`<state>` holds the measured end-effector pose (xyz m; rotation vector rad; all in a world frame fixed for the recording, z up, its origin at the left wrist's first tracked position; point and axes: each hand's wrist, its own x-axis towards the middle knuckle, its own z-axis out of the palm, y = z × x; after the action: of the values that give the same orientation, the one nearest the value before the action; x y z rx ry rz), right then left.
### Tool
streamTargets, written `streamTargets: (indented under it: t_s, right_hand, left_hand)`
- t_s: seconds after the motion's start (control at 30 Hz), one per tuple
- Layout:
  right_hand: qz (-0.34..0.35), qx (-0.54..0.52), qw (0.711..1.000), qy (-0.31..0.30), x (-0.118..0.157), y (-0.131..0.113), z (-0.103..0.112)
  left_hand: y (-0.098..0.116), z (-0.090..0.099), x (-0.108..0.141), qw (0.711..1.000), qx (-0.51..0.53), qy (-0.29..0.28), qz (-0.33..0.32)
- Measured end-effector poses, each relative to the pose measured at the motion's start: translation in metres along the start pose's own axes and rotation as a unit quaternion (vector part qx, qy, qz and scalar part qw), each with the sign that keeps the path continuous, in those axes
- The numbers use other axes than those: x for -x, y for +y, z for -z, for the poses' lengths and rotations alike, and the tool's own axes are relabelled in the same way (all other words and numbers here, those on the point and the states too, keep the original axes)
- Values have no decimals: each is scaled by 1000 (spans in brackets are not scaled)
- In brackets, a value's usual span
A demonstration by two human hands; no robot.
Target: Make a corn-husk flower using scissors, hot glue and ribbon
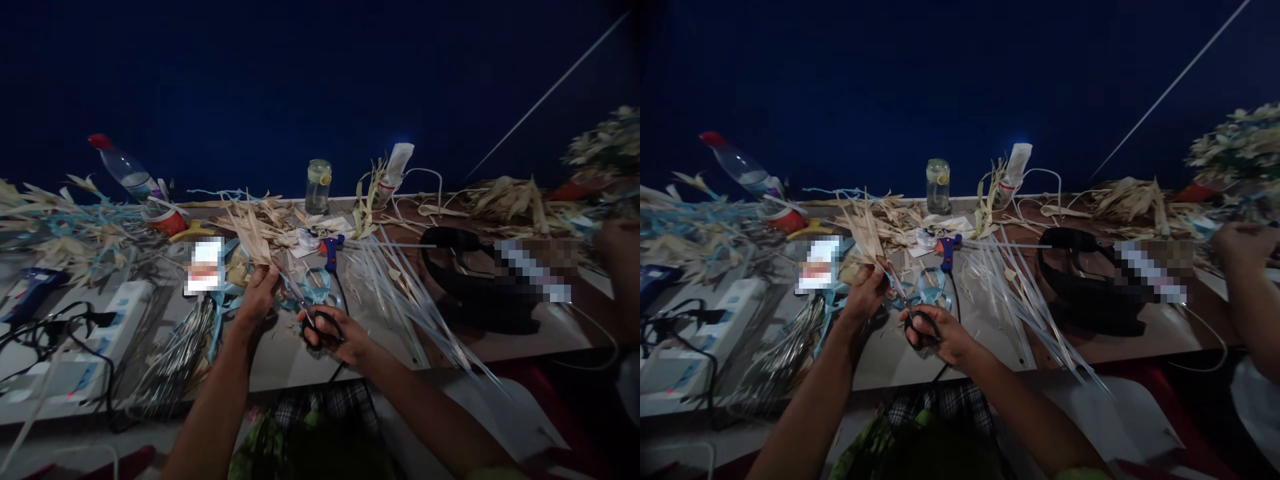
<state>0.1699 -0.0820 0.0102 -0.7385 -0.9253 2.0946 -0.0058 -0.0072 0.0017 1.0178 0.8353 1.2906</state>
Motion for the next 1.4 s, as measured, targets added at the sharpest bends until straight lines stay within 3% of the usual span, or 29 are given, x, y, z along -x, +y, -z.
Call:
streamTargets:
  t_s: [0.17, 0.47, 0.9, 1.13, 1.4]
  right_hand:
    - [2, -9, 1000, 0, 0, 0, -2]
    - [5, -7, 1000, 12, 0, 0, -4]
    - [23, -35, 998, 43, -3, 2, -12]
    - [63, -34, 994, 79, -6, 8, -21]
    - [92, -42, 991, 84, -5, 11, -25]
  left_hand:
    - [-1, 4, -1, 999, -15, -50, 0]
    - [-6, 9, -1, 996, -32, -77, 21]
    - [2, 2, 2, 998, -46, -31, 43]
    - [-7, 3, 0, 999, -28, 1, 44]
    - [-5, 0, 1, 999, 5, -17, 45]
